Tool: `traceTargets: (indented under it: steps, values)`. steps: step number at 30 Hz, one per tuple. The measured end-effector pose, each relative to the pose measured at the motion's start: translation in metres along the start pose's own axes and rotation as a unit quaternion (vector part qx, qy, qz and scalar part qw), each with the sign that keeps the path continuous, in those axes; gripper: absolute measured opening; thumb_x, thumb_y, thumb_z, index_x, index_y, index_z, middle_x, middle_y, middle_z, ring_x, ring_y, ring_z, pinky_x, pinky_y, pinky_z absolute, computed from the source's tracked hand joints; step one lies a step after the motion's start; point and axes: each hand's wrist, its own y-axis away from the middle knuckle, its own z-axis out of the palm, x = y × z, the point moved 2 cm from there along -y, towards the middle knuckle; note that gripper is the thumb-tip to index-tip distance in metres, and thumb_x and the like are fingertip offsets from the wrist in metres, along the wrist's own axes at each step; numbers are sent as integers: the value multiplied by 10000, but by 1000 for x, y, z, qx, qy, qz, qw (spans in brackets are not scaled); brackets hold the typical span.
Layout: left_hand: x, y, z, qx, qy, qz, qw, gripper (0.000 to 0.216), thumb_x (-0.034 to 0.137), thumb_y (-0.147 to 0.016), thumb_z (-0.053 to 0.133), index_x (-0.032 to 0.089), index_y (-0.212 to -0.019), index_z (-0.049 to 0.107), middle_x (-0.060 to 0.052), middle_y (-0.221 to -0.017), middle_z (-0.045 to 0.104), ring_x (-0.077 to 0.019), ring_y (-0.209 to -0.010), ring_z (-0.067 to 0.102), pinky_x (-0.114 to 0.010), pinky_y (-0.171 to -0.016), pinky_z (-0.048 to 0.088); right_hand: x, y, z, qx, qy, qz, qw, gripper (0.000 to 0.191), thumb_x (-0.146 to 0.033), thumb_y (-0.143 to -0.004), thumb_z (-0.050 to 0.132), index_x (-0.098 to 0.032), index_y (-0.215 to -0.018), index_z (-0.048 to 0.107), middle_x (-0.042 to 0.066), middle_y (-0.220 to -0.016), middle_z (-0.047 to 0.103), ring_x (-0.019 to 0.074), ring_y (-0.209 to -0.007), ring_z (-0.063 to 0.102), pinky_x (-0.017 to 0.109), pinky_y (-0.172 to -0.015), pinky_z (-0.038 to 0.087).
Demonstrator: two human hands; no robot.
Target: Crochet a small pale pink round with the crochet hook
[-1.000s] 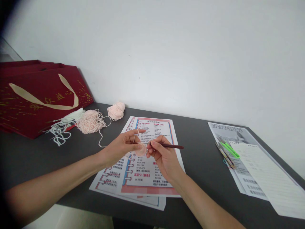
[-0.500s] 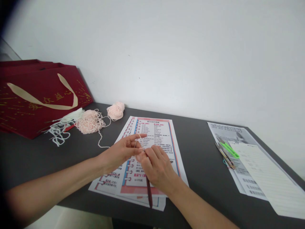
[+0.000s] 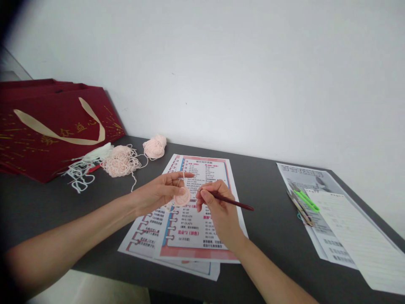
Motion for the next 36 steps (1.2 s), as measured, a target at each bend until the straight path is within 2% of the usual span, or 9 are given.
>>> traceTargets:
  steps: [4,10,17,23,31,36]
  values:
    - [3,0,-3,-19,-26,-11,999,503,126,-688,698,133,-1167,545,26,-696,576,-96,-629,547,-258,-646,397,-3,-2,-3,3,-19,19,1000,67,-207,-817,634,-218,-776,582,-9,-774,630,109,-567,567,246,-486,457]
    - [9,1,-3,-48,-48,-26,997,513,113,-697,686,123,-1183,523,34,-670,571,-89,-608,540,-247,-620,382,-6,-4,-8,-45,32,-23,998,69,-161,-815,636,-218,-792,605,-8,-830,625,96,-553,572,258,-510,452]
    - [11,2,-2,-68,-59,-30,996,471,76,-711,659,121,-1163,532,34,-664,575,-82,-588,539,-236,-597,394,-10,-8,-8,-56,-25,44,997,76,-184,-825,626,-207,-766,584,-9,-746,631,107,-550,553,240,-469,434]
    - [15,3,-5,-104,-44,-59,992,451,56,-713,657,122,-1148,563,38,-663,580,-75,-582,551,-218,-571,398,-12,-6,-11,-97,14,-15,995,83,-138,-816,633,-217,-806,612,1,-801,614,110,-582,583,249,-484,450]
    - [12,1,-14,-166,-35,-104,980,467,49,-705,657,131,-1158,582,28,-696,593,-80,-606,569,-209,-575,417,-19,-6,-13,-136,36,-11,990,75,-150,-787,673,-216,-793,637,14,-824,629,98,-534,588,248,-474,466]
    - [11,1,-17,-180,-26,-129,975,456,34,-703,652,131,-1144,593,35,-721,578,-68,-639,563,-185,-592,416,-20,-6,-10,-146,22,-11,989,65,-158,-779,680,-214,-790,648,21,-829,640,102,-540,596,246,-469,476]
